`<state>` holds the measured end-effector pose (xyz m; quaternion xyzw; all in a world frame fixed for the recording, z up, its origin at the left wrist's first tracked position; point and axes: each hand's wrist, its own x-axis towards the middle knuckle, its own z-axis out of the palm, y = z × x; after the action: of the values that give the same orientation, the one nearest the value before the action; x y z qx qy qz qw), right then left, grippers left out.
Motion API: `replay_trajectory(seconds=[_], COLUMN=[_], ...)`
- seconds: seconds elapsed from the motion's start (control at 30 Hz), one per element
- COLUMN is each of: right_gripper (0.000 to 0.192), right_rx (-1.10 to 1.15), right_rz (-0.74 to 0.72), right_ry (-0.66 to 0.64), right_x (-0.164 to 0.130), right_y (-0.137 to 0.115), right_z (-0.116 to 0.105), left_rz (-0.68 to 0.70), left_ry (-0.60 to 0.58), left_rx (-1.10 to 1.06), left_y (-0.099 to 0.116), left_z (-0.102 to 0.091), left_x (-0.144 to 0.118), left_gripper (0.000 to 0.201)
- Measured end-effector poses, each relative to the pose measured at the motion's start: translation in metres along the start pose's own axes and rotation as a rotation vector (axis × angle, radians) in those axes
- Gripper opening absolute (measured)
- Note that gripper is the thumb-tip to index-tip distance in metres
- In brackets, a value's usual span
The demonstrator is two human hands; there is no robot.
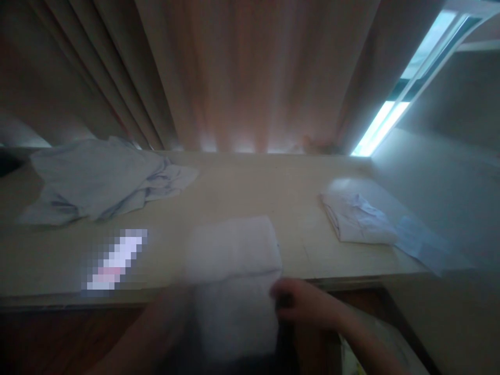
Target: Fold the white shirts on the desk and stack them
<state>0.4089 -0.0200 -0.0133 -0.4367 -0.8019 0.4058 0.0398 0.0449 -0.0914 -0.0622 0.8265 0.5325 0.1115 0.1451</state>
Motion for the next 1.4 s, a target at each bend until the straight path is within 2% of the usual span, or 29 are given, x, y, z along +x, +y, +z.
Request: replay_trajectory(seconds=[0.07, 0.13, 0.23, 0.37, 0.43, 0.5, 0.6, 0.7, 0.77, 0.83, 0.9, 0.93, 1.0, 1.07, 1.17, 1.23, 1.3, 1.4], right_gripper=[0.043, 0.048, 0.052, 0.050, 0.043, 0.034, 0.026, 0.022, 0.019, 0.020, 0.023, 0.027, 0.041, 0.049, 0.053, 0.061, 0.072, 0.082], right_rx=[-0.203, -0.412, -0.579, -0.598, -0.563, -0.527, -0.458, -0.386, -0.400, -0.470, -0.585, -0.646, -0.748, -0.788, -0.730, -0.651, -0.590, -0.631], right_rz=[-0.023, -0.083, -0.149, -0.120, -0.062, -0.009, -0.021, -0.080, -0.105, -0.127, -0.096, -0.066, -0.036, -0.071, -0.153, -0.133, -0.077, -0.054], right_ry=[0.211, 0.307, 0.251, 0.274, 0.267, 0.254, 0.331, 0.434, 0.462, 0.472, 0.511, 0.575, 0.698, 0.712, 0.491, 0.354, 0.321, 0.352], right_x=[0.023, 0.047, 0.071, 0.078, 0.075, 0.069, 0.063, 0.075, 0.099, 0.136, 0.179, 0.199, 0.233, 0.253, 0.260, 0.259, 0.259, 0.260], right_y=[0.002, 0.007, 0.020, 0.033, 0.031, 0.024, 0.005, -0.017, -0.030, -0.038, -0.040, -0.037, -0.025, -0.006, 0.026, 0.044, 0.057, 0.067], right_z=[0.001, 0.005, 0.014, 0.021, 0.017, 0.007, -0.021, -0.068, -0.107, -0.147, -0.180, -0.191, -0.198, -0.187, -0.151, -0.128, -0.115, -0.113], left_rz=[-0.045, -0.073, -0.078, -0.105, -0.098, -0.083, -0.076, -0.093, -0.130, -0.134, -0.120, -0.101, -0.089, -0.042, 0.081, 0.088, 0.059, 0.099], left_ry=[-0.017, -0.046, -0.081, -0.058, -0.023, 0.040, 0.176, 0.311, 0.362, 0.373, 0.378, 0.409, 0.495, 0.476, 0.208, 0.071, 0.043, 0.094], left_rx=[0.108, 0.194, 0.239, 0.248, 0.232, 0.200, 0.138, 0.057, 0.016, 0.015, 0.131, 0.245, 0.391, 0.421, 0.374, 0.343, 0.318, 0.321], left_y=[0.000, -0.002, -0.009, -0.025, -0.031, -0.036, -0.039, -0.040, -0.047, -0.061, -0.081, -0.092, -0.110, -0.121, -0.123, -0.120, -0.119, -0.122], left_z=[0.001, 0.003, 0.012, 0.027, 0.027, 0.019, -0.010, -0.057, -0.093, -0.126, -0.150, -0.156, -0.151, -0.128, -0.080, -0.055, -0.045, -0.047], left_x=[0.022, 0.045, 0.063, 0.063, 0.060, 0.059, 0.066, 0.092, 0.123, 0.163, 0.205, 0.223, 0.251, 0.263, 0.260, 0.254, 0.248, 0.238], left_gripper=[0.041, 0.040, 0.043, 0.042, 0.039, 0.036, 0.035, 0.034, 0.033, 0.034, 0.040, 0.042, 0.045, 0.044, 0.046, 0.052, 0.062, 0.071])
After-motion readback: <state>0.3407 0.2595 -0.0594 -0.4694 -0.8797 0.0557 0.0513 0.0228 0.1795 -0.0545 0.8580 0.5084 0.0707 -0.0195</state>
